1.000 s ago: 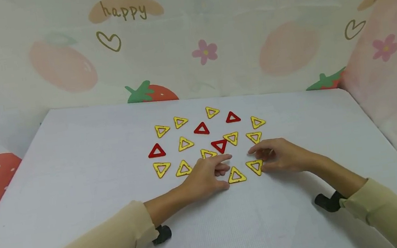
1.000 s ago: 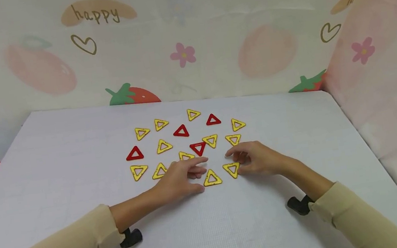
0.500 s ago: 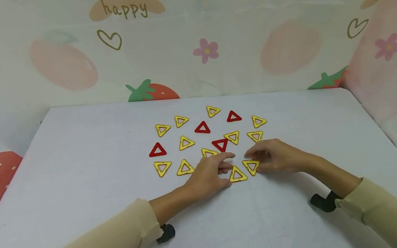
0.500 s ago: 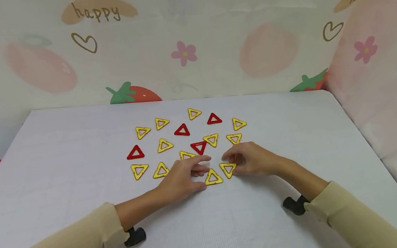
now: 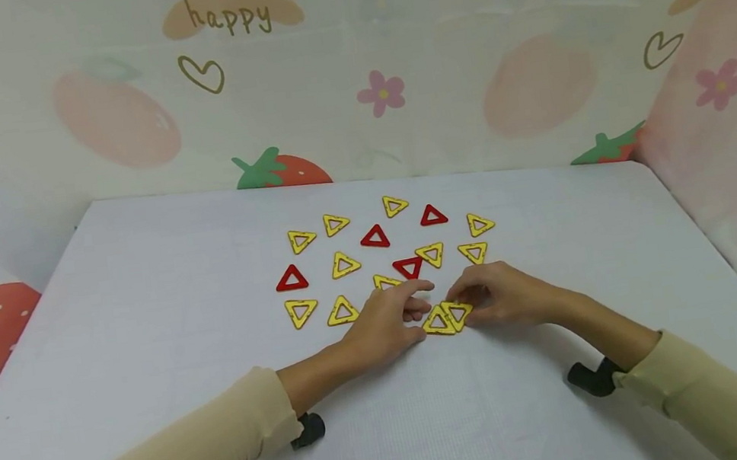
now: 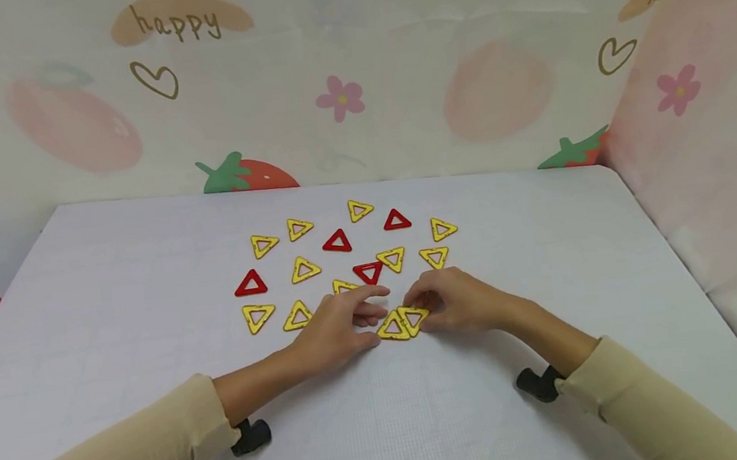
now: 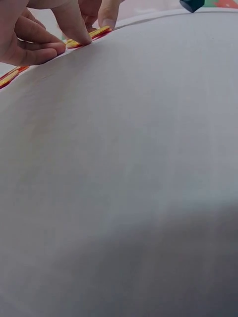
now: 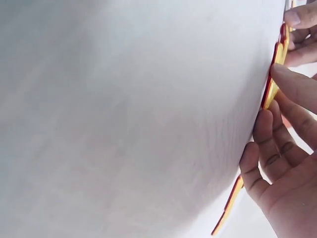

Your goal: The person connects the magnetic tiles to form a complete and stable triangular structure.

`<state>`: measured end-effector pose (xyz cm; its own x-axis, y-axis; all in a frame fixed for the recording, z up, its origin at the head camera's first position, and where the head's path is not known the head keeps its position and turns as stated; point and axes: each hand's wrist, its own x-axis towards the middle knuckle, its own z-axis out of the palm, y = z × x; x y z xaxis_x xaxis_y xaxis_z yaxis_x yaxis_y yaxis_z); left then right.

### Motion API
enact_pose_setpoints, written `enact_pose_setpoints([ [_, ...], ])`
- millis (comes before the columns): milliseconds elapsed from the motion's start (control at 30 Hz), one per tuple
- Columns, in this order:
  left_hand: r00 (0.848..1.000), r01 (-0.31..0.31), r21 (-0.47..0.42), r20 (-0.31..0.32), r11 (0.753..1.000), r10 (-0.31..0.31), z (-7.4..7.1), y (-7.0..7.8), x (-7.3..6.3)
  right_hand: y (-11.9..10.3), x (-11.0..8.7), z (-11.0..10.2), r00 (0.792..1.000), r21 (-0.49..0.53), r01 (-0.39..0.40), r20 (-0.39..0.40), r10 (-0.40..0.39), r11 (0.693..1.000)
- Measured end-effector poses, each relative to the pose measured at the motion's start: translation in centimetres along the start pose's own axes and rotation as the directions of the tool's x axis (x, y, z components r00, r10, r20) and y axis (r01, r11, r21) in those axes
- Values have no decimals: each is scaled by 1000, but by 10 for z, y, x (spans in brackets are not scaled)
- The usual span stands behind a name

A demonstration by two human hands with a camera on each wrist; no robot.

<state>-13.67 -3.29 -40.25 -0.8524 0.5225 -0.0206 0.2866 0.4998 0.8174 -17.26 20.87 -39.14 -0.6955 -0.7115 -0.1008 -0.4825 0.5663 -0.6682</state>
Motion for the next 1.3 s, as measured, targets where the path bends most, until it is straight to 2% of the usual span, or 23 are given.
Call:
enact_pose_setpoints([
  [967,996,-91,-28,-27,995,91,-4,-5,1,-7,9,3,1000,-45,9,-17,-9,999],
  [1300,994,-108,-35,1,994,108,-8,-6,-2,-8,12,3,1000,-31,-3,-13,3,1000],
])
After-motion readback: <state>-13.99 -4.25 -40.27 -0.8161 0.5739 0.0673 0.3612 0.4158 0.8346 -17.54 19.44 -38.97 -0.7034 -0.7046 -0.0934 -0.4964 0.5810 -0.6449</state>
